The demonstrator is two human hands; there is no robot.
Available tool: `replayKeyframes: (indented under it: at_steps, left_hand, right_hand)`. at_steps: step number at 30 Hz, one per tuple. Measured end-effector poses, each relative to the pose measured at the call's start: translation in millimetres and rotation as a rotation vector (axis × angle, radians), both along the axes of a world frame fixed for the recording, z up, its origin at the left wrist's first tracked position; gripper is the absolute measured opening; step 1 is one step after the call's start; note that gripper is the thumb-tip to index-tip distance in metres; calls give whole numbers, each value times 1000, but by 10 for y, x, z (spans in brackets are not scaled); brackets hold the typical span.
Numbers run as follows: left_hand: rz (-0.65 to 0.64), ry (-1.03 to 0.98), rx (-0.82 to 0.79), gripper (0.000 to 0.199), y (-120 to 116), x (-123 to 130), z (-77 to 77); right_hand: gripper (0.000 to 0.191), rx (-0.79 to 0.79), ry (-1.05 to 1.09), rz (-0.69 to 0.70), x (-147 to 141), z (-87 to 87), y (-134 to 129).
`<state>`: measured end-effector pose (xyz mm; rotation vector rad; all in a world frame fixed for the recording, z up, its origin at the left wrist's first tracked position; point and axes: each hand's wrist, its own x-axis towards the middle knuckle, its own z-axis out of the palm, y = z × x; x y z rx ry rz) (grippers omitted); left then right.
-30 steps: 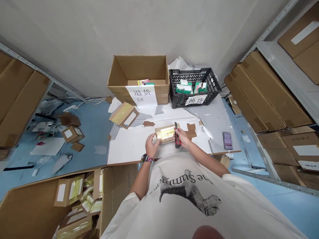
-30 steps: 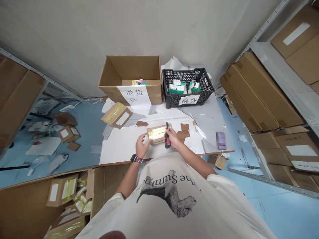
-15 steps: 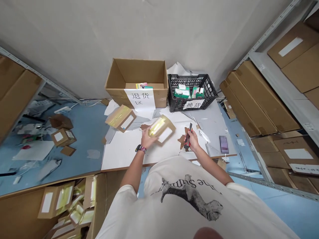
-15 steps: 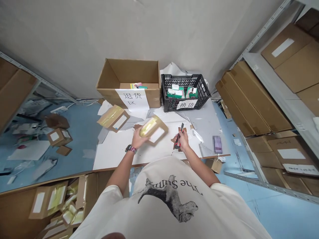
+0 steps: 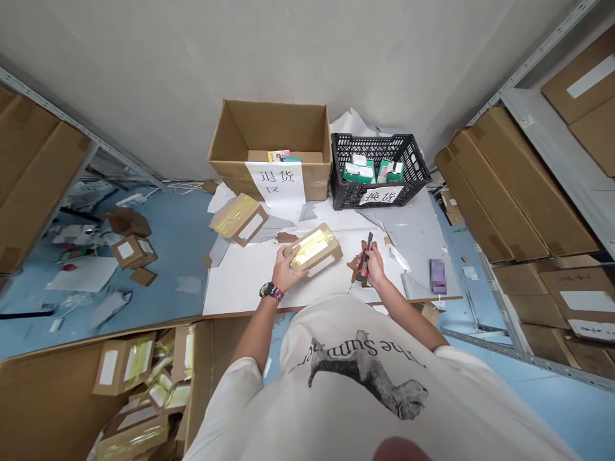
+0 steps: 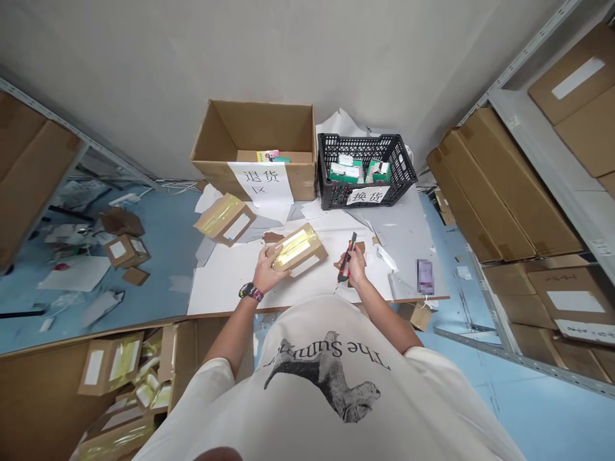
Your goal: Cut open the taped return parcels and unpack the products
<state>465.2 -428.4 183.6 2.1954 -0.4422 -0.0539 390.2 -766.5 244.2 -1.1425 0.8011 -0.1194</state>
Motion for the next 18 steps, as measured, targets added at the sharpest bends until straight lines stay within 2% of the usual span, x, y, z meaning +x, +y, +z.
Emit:
replayKeyframes:
  at_steps: [3, 6, 9, 11, 15, 18]
  left_hand:
    - [-111, 23, -16, 107, -36, 34, -151]
    - [-236, 108, -54, 116, -66, 70, -305]
    - [-238, 193, -130, 123, -70, 78, -410]
    - [-194, 242, -185, 127, -64, 64, -455]
    - [-173, 306, -268, 131, -74, 23, -512]
    - [-169, 345, -334, 133, -99, 7, -541]
  right_hand:
    - [53, -187, -50, 207, -5, 58, 27]
    - [60, -572, -64, 562, -5, 196, 46]
    - [57, -1001, -54, 984, 41, 403, 96]
    - [56, -1205, -28, 1215, 108, 543, 159]
    - [52, -1458, -21, 1507, 316, 737, 348]
    - [55, -1583, -70, 1656, 495, 785, 518]
